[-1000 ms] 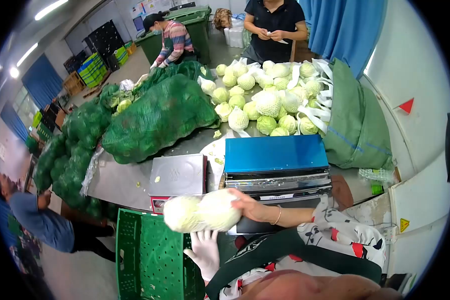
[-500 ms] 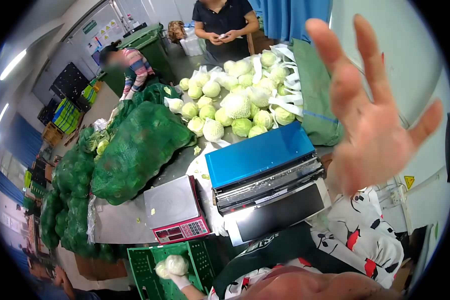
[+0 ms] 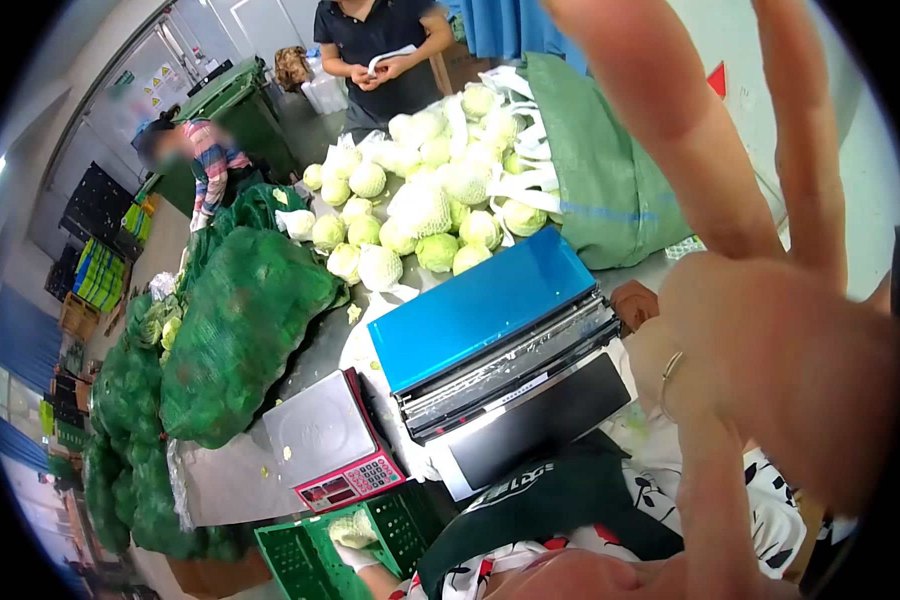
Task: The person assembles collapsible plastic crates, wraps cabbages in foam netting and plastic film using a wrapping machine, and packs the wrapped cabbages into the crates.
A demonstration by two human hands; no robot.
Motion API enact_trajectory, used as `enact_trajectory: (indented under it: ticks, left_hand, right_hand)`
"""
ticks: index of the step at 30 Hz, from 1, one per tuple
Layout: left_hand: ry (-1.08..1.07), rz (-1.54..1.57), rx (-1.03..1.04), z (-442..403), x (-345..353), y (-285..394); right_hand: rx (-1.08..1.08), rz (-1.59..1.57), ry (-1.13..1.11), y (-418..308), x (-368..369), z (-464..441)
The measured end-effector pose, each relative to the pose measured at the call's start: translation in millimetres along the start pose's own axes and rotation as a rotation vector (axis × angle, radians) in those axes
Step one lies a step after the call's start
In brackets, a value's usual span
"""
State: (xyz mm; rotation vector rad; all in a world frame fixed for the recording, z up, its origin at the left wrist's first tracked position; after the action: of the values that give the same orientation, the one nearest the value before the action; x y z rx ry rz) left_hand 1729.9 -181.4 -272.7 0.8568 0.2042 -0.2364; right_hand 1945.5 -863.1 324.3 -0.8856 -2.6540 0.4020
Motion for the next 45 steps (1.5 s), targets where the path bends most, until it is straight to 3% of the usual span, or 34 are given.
enact_trajectory:
  ticks: [2,3,5,7,8,12,15,16,18,19,21,22,23,25,28,30,31,32,33,35,39,40,41,43,45]
  left_hand:
    - [0.116,0.07,0.119,-6.5,-14.7,28.4]
    - [0.152,0.129,0.211,32.0,-14.4,58.6]
    - [0.049,0.127,0.37,155.0,28.0,117.0]
    - [-0.033,-0.025,0.739,140.6,76.5,158.6]
    - [-0.155,0.011,0.878,189.8,113.2,167.6]
    - [-0.538,-0.226,1.051,373.1,271.6,173.6]
    - [-0.834,-0.397,1.117,422.8,394.7,148.5]
    - [-1.043,-0.318,0.995,427.8,437.6,129.9]
    - [-1.209,-0.34,0.895,441.1,523.1,105.7]
    - [-1.204,-0.419,0.981,446.9,561.0,101.4]
    - [-1.193,-0.445,1.008,459.3,632.4,92.1]
    - [-1.024,-0.597,1.238,444.9,676.9,89.7]
    - [-0.912,-0.754,1.251,459.7,691.4,90.2]
    - [-0.865,-0.778,1.101,467.1,717.8,84.3]
    - [-1.407,-0.56,0.824,470.6,775.6,37.5]
    - [-1.32,-0.544,0.916,459.2,777.8,29.5]
    - [-1.273,-0.537,0.959,453.9,773.1,24.5]
    - [-1.195,-0.566,0.867,469.1,745.6,27.7]
    - [-1.247,-0.415,0.909,485.2,727.9,34.1]
    - [-1.332,-0.331,0.838,501.4,695.9,36.2]
    - [-1.163,-0.554,0.914,529.1,578.3,38.8]
    - [-1.213,-0.509,0.791,529.5,549.3,28.5]
    - [-1.228,-0.431,0.899,518.9,524.2,14.2]
    - [-1.081,-0.739,1.065,544.3,457.7,15.1]
    - [-1.181,-0.596,0.893,535.8,409.5,-0.2]
  right_hand:
    - [0.004,0.02,0.043,2.1,-5.8,8.2]
    - [0.006,0.029,0.061,2.0,-11.2,10.5]
    - [0.029,0.048,0.097,3.5,-22.8,14.9]
    - [0.066,0.066,0.116,12.5,-35.4,17.2]
    - [0.083,0.073,0.134,13.5,-44.7,19.0]
    - [0.206,0.093,0.177,44.8,-82.5,15.3]
    - [0.36,0.081,0.266,100.5,-128.0,7.3]
    - [0.446,0.071,0.325,130.1,-150.7,9.0]
    - [0.637,0.004,0.513,210.0,-218.2,39.5]
    - [0.667,-0.116,0.586,257.0,-259.3,72.7]
    - [0.942,0.209,0.7,346.5,-349.0,150.5]
    - [1.042,0.304,0.747,373.5,-375.9,175.3]
    - [1.136,0.405,0.792,395.2,-398.0,193.3]
    - [1.088,0.56,0.741,445.2,-443.5,211.7]
    - [1.189,0.53,0.756,486.0,-470.8,216.3]
    - [1.289,0.452,0.735,507.4,-469.3,226.5]
    - [1.2,0.423,0.732,513.2,-470.4,223.6]
    - [1.114,0.392,0.73,515.4,-468.2,221.6]
    - [1.028,0.363,0.723,516.6,-465.4,218.2]
    - [1.021,0.345,0.747,487.4,-450.1,199.6]
    - [1.114,0.423,0.534,416.5,-406.1,182.6]
    - [1.155,0.424,0.473,391.6,-382.0,178.9]
    - [1.183,0.432,0.411,370.9,-358.7,177.4]
    - [1.223,0.346,0.436,340.4,-315.1,193.5]
    - [1.252,0.289,0.475,317.9,-283.3,230.1]
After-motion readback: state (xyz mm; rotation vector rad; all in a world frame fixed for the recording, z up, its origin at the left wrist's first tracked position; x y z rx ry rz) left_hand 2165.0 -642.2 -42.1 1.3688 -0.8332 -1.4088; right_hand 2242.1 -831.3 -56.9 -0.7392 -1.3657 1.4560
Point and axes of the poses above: each hand's wrist, its own z-axis away from the middle knuckle, its own x-axis out of the palm, y = z × x, the point moved 9 cm from there along -z, towards the middle knuckle, and after that the axes turned 8 degrees about -x, right-handed, at the moved point
